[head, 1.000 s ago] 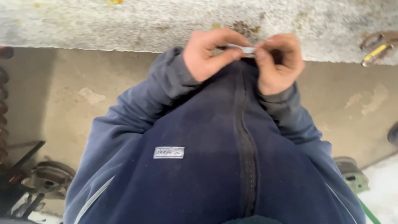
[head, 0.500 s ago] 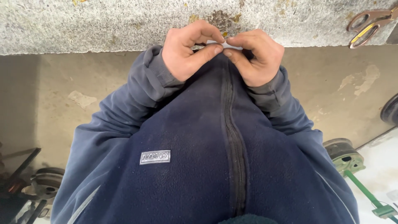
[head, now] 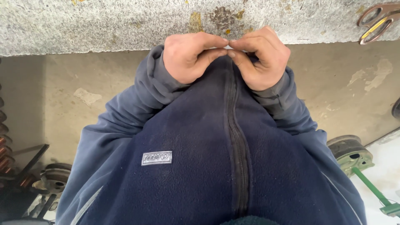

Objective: The recorder is insulating the windings of an electric motor using small white strips of insulation material.

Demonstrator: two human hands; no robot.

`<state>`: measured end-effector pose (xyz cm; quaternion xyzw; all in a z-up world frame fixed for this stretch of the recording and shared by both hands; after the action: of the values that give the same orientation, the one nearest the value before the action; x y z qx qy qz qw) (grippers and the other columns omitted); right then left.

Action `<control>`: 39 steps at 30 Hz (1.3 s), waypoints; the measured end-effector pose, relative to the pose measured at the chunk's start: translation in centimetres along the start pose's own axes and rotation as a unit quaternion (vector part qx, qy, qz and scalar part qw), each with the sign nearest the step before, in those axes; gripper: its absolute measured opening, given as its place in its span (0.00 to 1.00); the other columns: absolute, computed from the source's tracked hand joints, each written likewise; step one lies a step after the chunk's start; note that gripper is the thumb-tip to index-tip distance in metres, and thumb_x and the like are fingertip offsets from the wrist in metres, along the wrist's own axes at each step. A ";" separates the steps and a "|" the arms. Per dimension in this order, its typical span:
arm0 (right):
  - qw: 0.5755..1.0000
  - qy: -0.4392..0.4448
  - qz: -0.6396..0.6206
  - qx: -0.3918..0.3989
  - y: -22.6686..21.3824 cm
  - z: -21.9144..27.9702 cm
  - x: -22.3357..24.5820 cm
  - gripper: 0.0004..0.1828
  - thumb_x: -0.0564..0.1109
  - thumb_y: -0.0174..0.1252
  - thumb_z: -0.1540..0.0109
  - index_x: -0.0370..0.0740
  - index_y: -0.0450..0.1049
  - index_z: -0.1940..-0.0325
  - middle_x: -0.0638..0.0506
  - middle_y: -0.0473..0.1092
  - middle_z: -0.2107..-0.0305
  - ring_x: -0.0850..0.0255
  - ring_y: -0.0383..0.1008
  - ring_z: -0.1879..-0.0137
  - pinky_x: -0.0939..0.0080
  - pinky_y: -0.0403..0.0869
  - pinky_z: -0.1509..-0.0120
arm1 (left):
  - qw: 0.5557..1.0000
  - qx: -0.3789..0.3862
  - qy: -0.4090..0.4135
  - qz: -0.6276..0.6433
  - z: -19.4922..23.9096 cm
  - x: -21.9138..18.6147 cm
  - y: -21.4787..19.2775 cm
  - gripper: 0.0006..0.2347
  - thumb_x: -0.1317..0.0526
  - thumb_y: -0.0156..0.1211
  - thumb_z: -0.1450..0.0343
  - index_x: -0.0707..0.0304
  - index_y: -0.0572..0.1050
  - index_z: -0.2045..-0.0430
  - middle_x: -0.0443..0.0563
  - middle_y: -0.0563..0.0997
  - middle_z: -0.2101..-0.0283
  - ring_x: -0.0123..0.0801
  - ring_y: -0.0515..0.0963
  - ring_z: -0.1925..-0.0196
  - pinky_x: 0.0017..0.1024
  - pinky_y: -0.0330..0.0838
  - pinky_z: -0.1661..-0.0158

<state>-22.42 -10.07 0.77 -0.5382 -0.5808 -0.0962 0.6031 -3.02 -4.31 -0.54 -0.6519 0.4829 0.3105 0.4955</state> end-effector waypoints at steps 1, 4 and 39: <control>1.000 0.010 -0.023 0.005 0.0 0.1 -0.1 0.12 0.30 0.72 0.36 0.35 0.78 0.52 0.47 0.76 0.60 0.59 0.74 0.59 0.63 0.73 0.58 | 0.999 0.006 -0.025 0.034 0.2 0.2 0.0 0.07 0.69 0.71 0.24 0.66 0.79 0.55 0.55 0.85 0.57 0.38 0.88 0.57 0.29 0.82 0.56; 0.998 0.027 -0.054 0.013 0.0 0.2 -0.1 0.11 0.30 0.72 0.35 0.35 0.78 0.52 0.47 0.76 0.60 0.60 0.74 0.60 0.64 0.72 0.58 | 0.996 0.012 -0.049 0.073 0.4 0.2 0.0 0.08 0.69 0.71 0.25 0.65 0.79 0.55 0.55 0.85 0.57 0.38 0.89 0.56 0.28 0.83 0.56; 0.984 -0.158 0.082 0.025 -2.4 -0.7 3.9 0.17 0.37 0.78 0.48 0.38 0.72 0.72 0.49 0.72 0.76 0.54 0.75 0.70 0.56 0.72 0.66 | 0.951 0.039 0.196 -0.236 -0.1 -5.6 -4.0 0.09 0.68 0.77 0.30 0.67 0.80 0.64 0.52 0.83 0.62 0.39 0.85 0.54 0.38 0.82 0.49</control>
<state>-22.53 -9.58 5.37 -0.5771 -0.6249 0.0545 0.5230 -1.18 -2.46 5.85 -0.7752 0.4148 0.0319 0.4754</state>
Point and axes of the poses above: each hand's wrist, its own z-axis away from the middle knuckle, its own y-axis out of the palm, x = y × z, the point moved 4 cm from there along -z, towards the middle knuckle
